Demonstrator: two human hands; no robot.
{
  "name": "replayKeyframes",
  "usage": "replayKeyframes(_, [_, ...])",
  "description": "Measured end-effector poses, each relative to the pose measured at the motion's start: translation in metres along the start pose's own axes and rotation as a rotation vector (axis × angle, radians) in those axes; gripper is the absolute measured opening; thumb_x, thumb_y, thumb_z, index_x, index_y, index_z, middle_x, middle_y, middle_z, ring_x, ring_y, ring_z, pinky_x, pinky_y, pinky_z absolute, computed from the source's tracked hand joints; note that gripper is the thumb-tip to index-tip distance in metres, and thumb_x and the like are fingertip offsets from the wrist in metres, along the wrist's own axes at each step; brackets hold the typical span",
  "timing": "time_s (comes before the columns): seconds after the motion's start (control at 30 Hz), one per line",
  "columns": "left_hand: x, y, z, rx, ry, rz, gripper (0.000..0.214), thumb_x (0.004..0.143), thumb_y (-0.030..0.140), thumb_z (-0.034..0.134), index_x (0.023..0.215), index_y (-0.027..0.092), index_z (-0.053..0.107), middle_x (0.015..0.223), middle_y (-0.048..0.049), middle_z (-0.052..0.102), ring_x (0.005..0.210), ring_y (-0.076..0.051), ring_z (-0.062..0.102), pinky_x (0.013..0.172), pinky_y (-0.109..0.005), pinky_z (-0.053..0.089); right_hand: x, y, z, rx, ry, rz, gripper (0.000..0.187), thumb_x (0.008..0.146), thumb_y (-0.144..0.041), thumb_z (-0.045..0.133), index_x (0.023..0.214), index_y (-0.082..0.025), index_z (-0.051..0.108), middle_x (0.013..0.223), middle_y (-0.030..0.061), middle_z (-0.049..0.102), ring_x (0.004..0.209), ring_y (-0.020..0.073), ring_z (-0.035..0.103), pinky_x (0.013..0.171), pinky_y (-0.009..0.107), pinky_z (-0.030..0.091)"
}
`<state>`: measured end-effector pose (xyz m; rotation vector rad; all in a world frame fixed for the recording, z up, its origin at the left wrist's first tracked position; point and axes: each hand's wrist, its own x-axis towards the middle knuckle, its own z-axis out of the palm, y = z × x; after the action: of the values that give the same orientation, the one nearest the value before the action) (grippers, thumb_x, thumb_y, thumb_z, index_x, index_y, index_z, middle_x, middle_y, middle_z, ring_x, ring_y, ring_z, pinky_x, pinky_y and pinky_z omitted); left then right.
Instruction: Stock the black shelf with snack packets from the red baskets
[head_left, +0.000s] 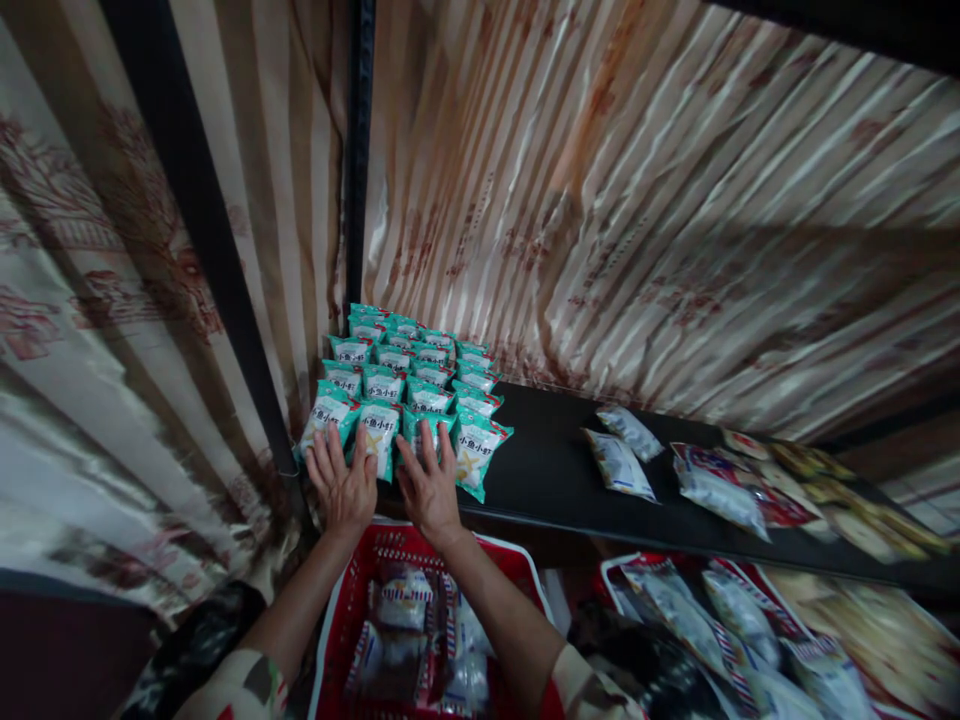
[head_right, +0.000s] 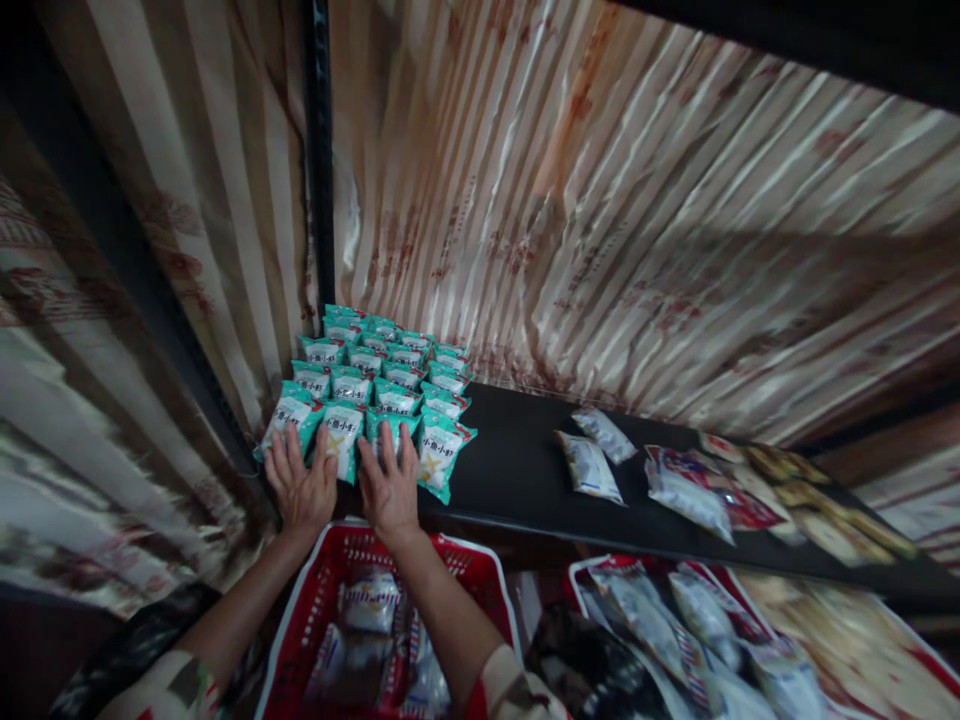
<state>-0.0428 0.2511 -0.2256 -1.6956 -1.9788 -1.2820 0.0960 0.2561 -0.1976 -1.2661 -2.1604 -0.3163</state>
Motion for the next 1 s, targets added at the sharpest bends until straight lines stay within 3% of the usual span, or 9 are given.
replayKeyframes(0.2, [-0.001, 0.001, -0.002, -0.002, -0.009, 0.005, 0.045, 0.090, 0.030, 0.043, 0.135, 0.024, 0.041, 0.153, -0.0110, 0.015, 0.140, -0.032, 0.007, 0.109, -0.058, 0.015, -0.004, -0.003, -0.006, -0.040, -0.019, 0.003, 0.051, 0.086, -0.017, 0.051, 0.134, -0.028, 0.042, 0.153, 0.0057, 0.018, 0.140, 0.0356, 0.003, 0.104, 0.061, 0.027])
replayKeyframes(0.47, [-0.009, 0.006, -0.005, -0.010, -0.035, 0.058, 0.050, 0.089, 0.031, 0.043, 0.137, 0.018, 0.038, 0.152, -0.0148, 0.017, 0.140, -0.033, 0.008, 0.110, -0.057, 0.014, -0.012, 0.003, -0.012, 0.017, 0.011, -0.036, 0.056, 0.087, -0.016, 0.051, 0.139, -0.028, 0.034, 0.154, 0.0065, 0.010, 0.140, 0.0328, 0.003, 0.104, 0.057, 0.030])
replayKeyframes(0.6, [-0.020, 0.012, -0.012, -0.014, -0.046, 0.103, 0.049, 0.088, 0.028, 0.043, 0.135, 0.013, 0.041, 0.147, -0.0177, 0.028, 0.140, -0.032, 0.011, 0.109, -0.054, 0.018, -0.007, 0.006, -0.012, 0.083, 0.015, -0.059, 0.063, 0.087, -0.013, 0.047, 0.144, -0.025, 0.022, 0.154, 0.0091, 0.004, 0.140, 0.0314, 0.006, 0.104, 0.055, 0.033])
replayKeyframes(0.77, [-0.029, 0.017, -0.020, -0.037, -0.086, 0.087, 0.045, 0.087, 0.026, 0.042, 0.128, 0.009, 0.047, 0.144, -0.0199, 0.034, 0.139, -0.031, 0.014, 0.108, -0.052, 0.021, -0.001, 0.009, -0.010, 0.152, 0.009, -0.069, 0.069, 0.088, -0.016, 0.045, 0.146, -0.017, 0.008, 0.152, 0.0151, 0.013, 0.140, 0.0301, 0.008, 0.104, 0.055, 0.034])
replayKeyframes(1.0, [-0.028, 0.016, -0.016, -0.051, -0.100, 0.080, 0.044, 0.087, 0.024, 0.041, 0.128, 0.008, 0.047, 0.143, -0.0208, 0.034, 0.139, -0.031, 0.015, 0.107, -0.052, 0.022, 0.001, 0.010, -0.011, 0.168, -0.030, -0.069, 0.068, 0.088, -0.018, 0.045, 0.146, -0.014, 0.011, 0.153, 0.0147, 0.013, 0.140, 0.0306, 0.006, 0.106, 0.055, 0.032])
